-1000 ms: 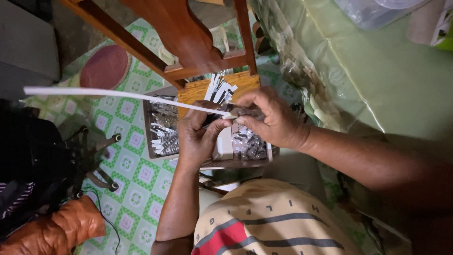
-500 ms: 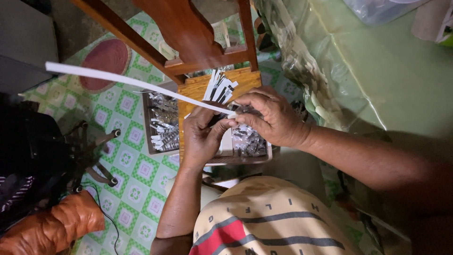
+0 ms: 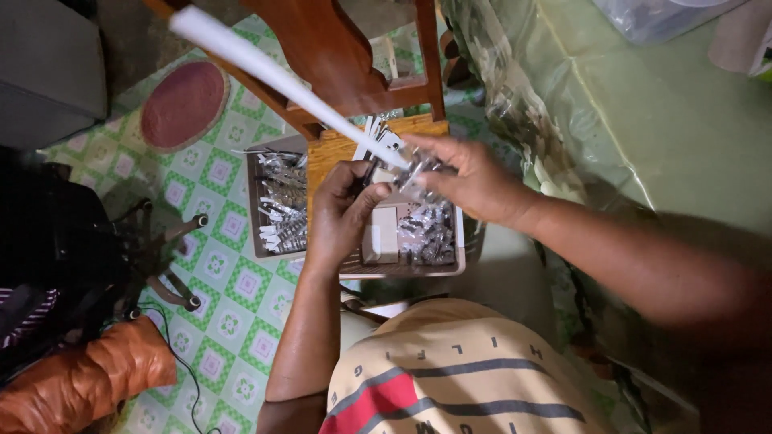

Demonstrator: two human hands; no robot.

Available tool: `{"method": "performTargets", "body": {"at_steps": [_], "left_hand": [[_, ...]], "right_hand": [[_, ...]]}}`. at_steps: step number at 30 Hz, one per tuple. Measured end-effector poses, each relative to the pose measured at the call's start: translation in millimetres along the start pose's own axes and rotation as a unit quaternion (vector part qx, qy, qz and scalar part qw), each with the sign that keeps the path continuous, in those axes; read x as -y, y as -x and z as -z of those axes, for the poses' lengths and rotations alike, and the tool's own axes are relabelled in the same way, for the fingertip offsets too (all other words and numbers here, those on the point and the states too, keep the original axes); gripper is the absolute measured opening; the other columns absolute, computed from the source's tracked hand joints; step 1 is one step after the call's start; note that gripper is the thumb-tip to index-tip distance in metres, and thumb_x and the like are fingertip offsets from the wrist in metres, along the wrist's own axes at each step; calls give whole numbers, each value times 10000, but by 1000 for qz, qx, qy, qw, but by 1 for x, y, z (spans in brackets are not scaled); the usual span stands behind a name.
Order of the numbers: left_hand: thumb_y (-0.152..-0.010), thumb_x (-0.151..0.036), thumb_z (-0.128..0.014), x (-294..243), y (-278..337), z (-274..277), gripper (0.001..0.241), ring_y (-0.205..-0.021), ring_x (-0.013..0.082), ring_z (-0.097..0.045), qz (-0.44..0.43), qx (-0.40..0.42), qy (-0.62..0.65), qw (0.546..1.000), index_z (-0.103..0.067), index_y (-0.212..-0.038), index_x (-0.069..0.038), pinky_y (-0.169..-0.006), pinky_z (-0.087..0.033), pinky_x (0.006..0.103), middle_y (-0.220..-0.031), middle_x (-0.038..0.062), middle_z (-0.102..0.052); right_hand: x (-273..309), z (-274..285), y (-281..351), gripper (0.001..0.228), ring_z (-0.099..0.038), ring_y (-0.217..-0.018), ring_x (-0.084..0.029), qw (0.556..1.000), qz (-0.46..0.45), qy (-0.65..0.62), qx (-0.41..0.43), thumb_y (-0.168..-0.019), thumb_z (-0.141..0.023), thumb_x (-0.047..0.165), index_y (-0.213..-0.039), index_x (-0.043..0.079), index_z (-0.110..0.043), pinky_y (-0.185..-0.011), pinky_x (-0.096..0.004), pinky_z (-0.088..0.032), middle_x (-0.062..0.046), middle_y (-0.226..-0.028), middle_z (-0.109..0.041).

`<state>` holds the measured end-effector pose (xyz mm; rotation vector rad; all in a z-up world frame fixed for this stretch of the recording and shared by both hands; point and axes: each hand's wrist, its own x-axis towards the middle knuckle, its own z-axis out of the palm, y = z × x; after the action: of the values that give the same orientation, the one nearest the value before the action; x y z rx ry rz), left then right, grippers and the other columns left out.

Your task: Packing small bags of hardware and white strips into a plastic basket for organization.

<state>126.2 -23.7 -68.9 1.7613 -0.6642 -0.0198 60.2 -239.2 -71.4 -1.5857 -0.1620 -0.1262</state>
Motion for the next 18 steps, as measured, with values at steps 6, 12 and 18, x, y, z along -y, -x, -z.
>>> {"method": "performTargets", "body": {"at_steps": [6, 12, 18], "left_hand": [[-931, -251, -796, 23, 14, 7, 282, -796, 207, -608, 102, -5, 23, 995, -702, -1054, -15, -761, -505, 369, -802, 114, -643], [-931, -299, -799, 33, 32, 14, 326, -779, 195, -668, 180, -2, 21, 983, -702, -1088, -30, -762, -548, 354, -793, 129, -704], [-924, -269, -809, 29, 37, 21, 306, -759, 219, -664, 158, 5, 22, 987, -715, -1066, -15, -743, -557, 371, -787, 152, -690]], "right_hand": [[-27, 16, -16, 643, -654, -1223, -322, 999, 3, -46, -12, -928, -637, -134, -1523, 67, -496, -1005, -390, -518, -256, -1384, -635], [-26, 21, -20, 821, -651, -1221, -213, 993, 24, -115, -2, -866, -597, -198, -1593, 133, -411, -1022, -310, -541, -188, -1399, -656], [-24, 24, -20, 857, -674, -1099, -181, 988, -27, -150, -8, -757, -492, -183, -1569, 90, -479, -902, -248, -562, -155, -1267, -704]]}}
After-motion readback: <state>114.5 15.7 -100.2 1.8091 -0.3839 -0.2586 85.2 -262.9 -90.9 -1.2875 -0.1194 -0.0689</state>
